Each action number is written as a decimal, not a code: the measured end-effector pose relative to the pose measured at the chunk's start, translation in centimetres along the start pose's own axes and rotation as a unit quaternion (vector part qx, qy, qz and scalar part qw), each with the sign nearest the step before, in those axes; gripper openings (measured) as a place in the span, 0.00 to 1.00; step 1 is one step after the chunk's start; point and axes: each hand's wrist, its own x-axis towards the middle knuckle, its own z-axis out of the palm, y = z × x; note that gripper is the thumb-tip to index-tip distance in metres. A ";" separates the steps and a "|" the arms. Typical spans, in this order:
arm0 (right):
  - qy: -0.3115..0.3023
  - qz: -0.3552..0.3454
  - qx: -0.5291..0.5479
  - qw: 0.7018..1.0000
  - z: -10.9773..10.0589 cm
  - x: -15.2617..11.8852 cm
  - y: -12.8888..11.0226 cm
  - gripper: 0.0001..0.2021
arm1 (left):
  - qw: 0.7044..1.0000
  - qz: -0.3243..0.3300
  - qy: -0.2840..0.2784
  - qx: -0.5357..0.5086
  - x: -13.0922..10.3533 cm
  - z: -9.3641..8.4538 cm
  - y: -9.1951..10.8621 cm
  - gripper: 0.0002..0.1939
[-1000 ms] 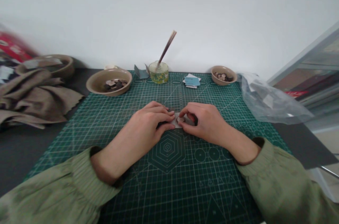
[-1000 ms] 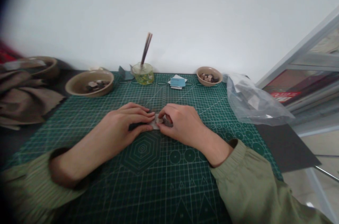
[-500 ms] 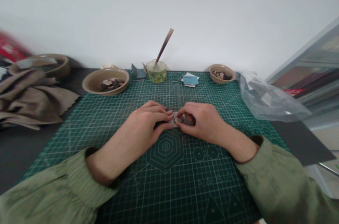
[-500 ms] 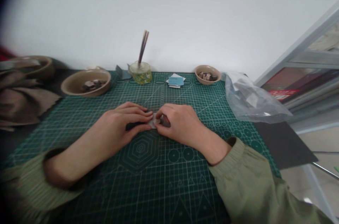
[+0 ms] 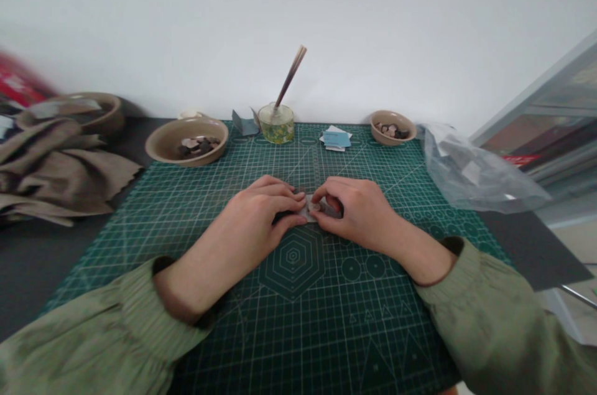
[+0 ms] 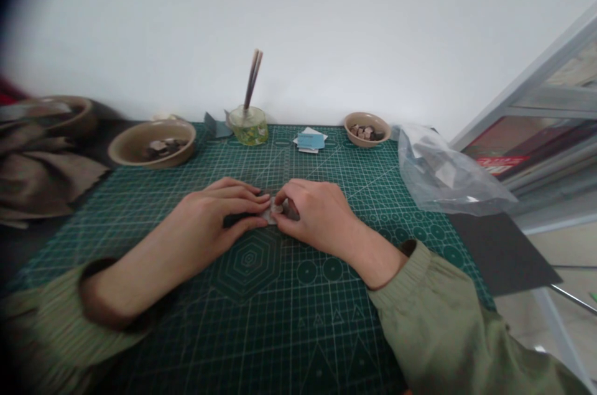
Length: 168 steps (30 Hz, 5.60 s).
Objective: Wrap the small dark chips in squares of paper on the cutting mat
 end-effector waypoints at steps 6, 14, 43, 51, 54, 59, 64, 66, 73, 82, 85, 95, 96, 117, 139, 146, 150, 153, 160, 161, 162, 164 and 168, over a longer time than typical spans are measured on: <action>-0.009 -0.015 -0.003 1.000 -0.1 -0.1 0.3 0.05 | 1.000 -0.002 0.003 0.001 -0.1 0.0 0.2 0.09; -0.025 -0.015 0.000 1.000 -0.2 -0.2 0.5 0.06 | 1.000 -0.014 -0.012 0.006 0.0 -0.3 0.8 0.09; -0.021 -0.003 -0.012 1.000 -0.5 -0.2 0.2 0.06 | 1.000 -0.022 -0.012 0.012 -0.1 -0.4 1.2 0.07; -0.026 0.001 0.005 1.000 -0.5 -0.1 0.1 0.05 | 1.000 -0.021 -0.016 0.012 -0.1 -0.4 1.2 0.07; -0.011 0.013 -0.016 1.000 -0.6 -0.2 0.2 0.06 | 0.999 -0.024 -0.016 0.015 -0.1 -0.4 1.2 0.06; -0.018 0.004 -0.006 1.000 -0.4 -0.1 0.1 0.05 | 1.000 -0.016 -0.018 0.018 -0.1 -0.3 1.2 0.06; -0.003 0.015 -0.027 1.000 -0.4 -0.1 0.1 0.06 | 1.000 -0.017 -0.014 0.020 -0.1 -0.3 1.1 0.08; -0.002 0.011 -0.015 1.000 -0.4 -0.1 0.1 0.06 | 0.999 -0.019 -0.018 0.021 -0.1 -0.4 1.1 0.07; 0.003 0.018 -0.027 0.999 -0.4 -0.2 0.1 0.05 | 0.999 -0.031 -0.022 0.008 -0.2 -0.3 1.2 0.07; -0.001 0.013 -0.013 1.000 -0.3 -0.1 0.1 0.04 | 0.999 -0.022 -0.025 0.009 -0.1 -0.4 1.2 0.08; -0.011 0.018 0.047 0.999 -0.5 0.0 -0.2 0.04 | 0.999 -0.021 -0.027 0.004 -0.1 -0.4 1.0 0.07; 0.036 0.126 0.475 0.870 -1.2 0.1 -0.3 0.11 | 0.984 -0.031 0.113 -0.137 0.2 -1.7 3.3 0.17; 0.029 0.115 0.497 0.859 -1.2 0.1 -0.3 0.11 | 0.979 -0.028 0.125 -0.158 0.3 -1.8 3.5 0.14; -0.069 0.050 0.575 0.814 -1.6 -0.3 -0.2 0.09 | 0.909 -0.083 0.123 -0.389 0.3 -2.4 4.3 0.08; 0.006 0.061 0.586 0.808 -2.1 0.1 -0.2 0.08 | 0.981 -0.049 0.042 -0.181 -0.1 -2.0 2.8 0.36; 0.115 0.100 0.547 0.823 -2.6 0.4 -0.1 0.11 | 0.988 -0.079 -0.046 -0.122 0.0 -1.3 1.3 0.21; 0.195 0.136 0.532 0.813 -2.9 0.6 0.1 0.14 | 0.888 -0.199 -0.051 -0.412 0.6 -2.3 1.9 0.20; 0.232 0.156 0.541 0.794 -3.0 0.9 0.2 0.15 | 0.711 -0.266 -0.056 -0.648 0.9 -2.9 2.1 0.22; 0.238 0.164 0.552 0.783 -2.7 0.9 0.4 0.13 | 0.551 -0.310 -0.086 -0.770 0.8 -2.9 1.3 0.26; 0.235 0.161 0.550 0.785 -2.7 0.9 0.5 0.13 | 0.546 -0.311 -0.086 -0.773 0.8 -2.9 1.3 0.26; 0.232 0.158 0.546 0.789 -2.6 0.8 0.5 0.12 | 0.543 -0.311 -0.088 -0.775 0.8 -2.9 1.3 0.26; 0.227 0.152 0.538 0.797 -2.6 0.8 0.5 0.13 | 0.542 -0.308 -0.090 -0.777 0.9 -2.9 1.3 0.26; 0.225 0.153 0.536 0.799 -2.5 0.8 0.6 0.13 | 0.537 -0.309 -0.096 -0.779 0.9 -2.9 1.2 0.25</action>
